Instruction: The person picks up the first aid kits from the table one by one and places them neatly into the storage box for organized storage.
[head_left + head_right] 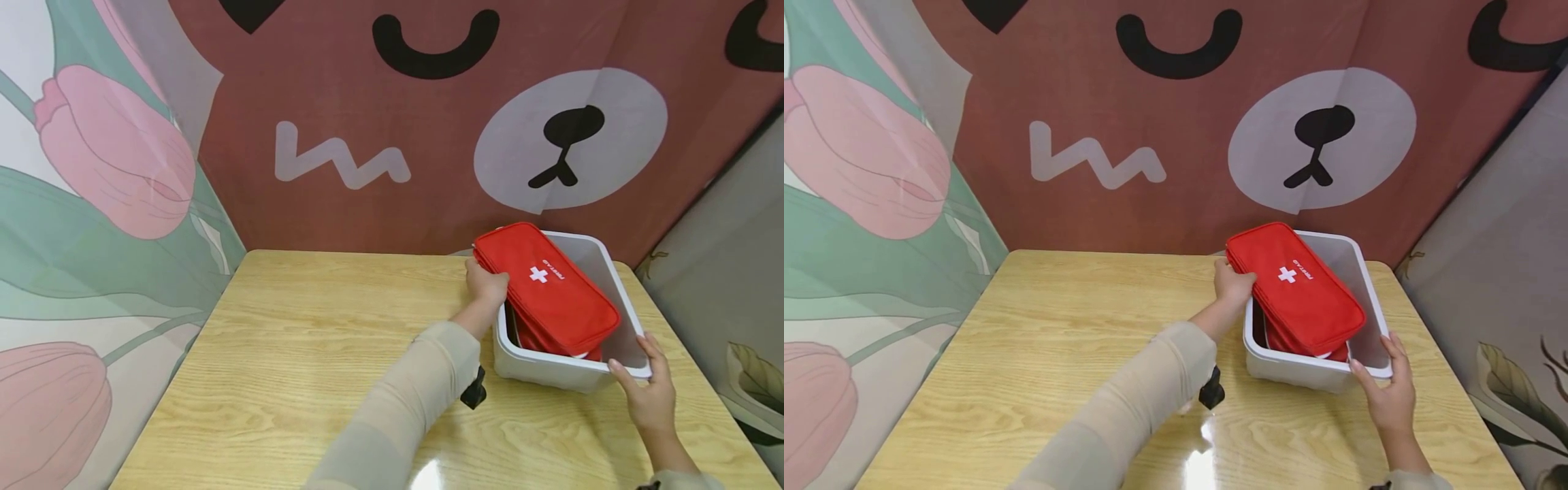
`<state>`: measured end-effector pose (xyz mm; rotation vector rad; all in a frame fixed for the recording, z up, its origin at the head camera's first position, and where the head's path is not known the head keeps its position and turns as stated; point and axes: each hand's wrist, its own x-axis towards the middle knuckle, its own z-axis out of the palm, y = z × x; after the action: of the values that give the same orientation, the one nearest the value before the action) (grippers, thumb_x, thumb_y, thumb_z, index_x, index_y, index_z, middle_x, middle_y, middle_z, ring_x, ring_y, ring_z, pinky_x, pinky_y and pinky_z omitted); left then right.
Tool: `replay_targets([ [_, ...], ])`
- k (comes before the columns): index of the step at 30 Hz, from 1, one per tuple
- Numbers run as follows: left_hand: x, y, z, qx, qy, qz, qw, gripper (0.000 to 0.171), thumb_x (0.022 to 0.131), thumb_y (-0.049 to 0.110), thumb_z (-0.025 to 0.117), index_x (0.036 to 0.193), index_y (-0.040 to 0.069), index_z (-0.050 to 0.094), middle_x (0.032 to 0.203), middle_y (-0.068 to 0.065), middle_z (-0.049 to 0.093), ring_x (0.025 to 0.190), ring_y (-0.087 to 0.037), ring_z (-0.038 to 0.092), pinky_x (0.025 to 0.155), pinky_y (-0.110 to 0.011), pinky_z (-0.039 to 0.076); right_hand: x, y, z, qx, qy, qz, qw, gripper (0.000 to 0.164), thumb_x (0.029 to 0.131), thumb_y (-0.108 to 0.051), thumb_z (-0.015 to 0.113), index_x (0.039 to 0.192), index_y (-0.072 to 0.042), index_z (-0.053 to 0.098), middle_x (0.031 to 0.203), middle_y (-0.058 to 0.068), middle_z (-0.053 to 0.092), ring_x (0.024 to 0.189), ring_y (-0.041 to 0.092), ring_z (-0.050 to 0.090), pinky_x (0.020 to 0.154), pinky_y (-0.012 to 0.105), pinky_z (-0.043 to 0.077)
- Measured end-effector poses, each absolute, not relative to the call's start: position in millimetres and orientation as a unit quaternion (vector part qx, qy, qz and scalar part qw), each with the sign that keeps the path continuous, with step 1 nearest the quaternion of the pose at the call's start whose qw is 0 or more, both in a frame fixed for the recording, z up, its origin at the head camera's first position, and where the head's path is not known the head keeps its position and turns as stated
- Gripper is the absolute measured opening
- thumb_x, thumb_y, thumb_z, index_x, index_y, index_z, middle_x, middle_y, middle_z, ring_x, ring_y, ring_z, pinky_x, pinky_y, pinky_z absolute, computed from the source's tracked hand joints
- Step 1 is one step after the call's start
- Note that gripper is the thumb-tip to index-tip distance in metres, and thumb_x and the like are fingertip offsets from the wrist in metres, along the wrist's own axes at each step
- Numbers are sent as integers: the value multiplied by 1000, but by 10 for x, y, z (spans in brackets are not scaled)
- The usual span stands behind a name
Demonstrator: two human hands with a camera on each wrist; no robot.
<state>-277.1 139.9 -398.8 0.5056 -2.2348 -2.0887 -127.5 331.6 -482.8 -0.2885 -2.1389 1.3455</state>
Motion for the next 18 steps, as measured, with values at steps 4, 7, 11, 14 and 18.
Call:
replay_targets([
  [4,-2797,1404,-4006,150,-733,-663,22,52,69,-2,65,116,4,45,103,-8,55,93,-19,52,79,-27,43,-1281,3322,-4831,-110,-804,505,294,58,74,5,57,128,-6,38,136,4,29,118,2,26,96,17,18],
  [7,-2827,1404,-4028,144,-737,-660,17,50,71,0,63,118,4,46,104,-8,54,94,-19,51,80,-27,42,-1281,3325,-4832,-112,-804,508,290,58,74,5,57,129,-6,38,137,4,29,118,2,26,96,16,17],
  [11,-2868,1395,-4039,134,-732,-668,4,47,76,2,59,121,6,46,110,-6,52,98,-18,50,83,-27,41,-1282,3327,-4831,-115,-805,509,282,59,75,5,57,129,-7,37,137,1,28,118,1,25,96,16,17],
  [14,-2891,1388,-4025,125,-742,-658,-10,47,79,4,57,123,8,45,114,-5,51,102,-17,48,85,-27,39,-1284,3333,-4832,-118,-806,507,282,59,75,5,57,129,-7,37,137,1,28,118,1,25,96,16,17],
  [18,-2915,1385,-3991,114,-776,-621,-21,44,78,7,58,121,8,47,109,-6,51,99,-18,48,84,-27,40,-1291,3341,-4831,-120,-806,506,281,59,75,4,57,129,-7,37,137,0,28,118,1,25,96,16,17],
])
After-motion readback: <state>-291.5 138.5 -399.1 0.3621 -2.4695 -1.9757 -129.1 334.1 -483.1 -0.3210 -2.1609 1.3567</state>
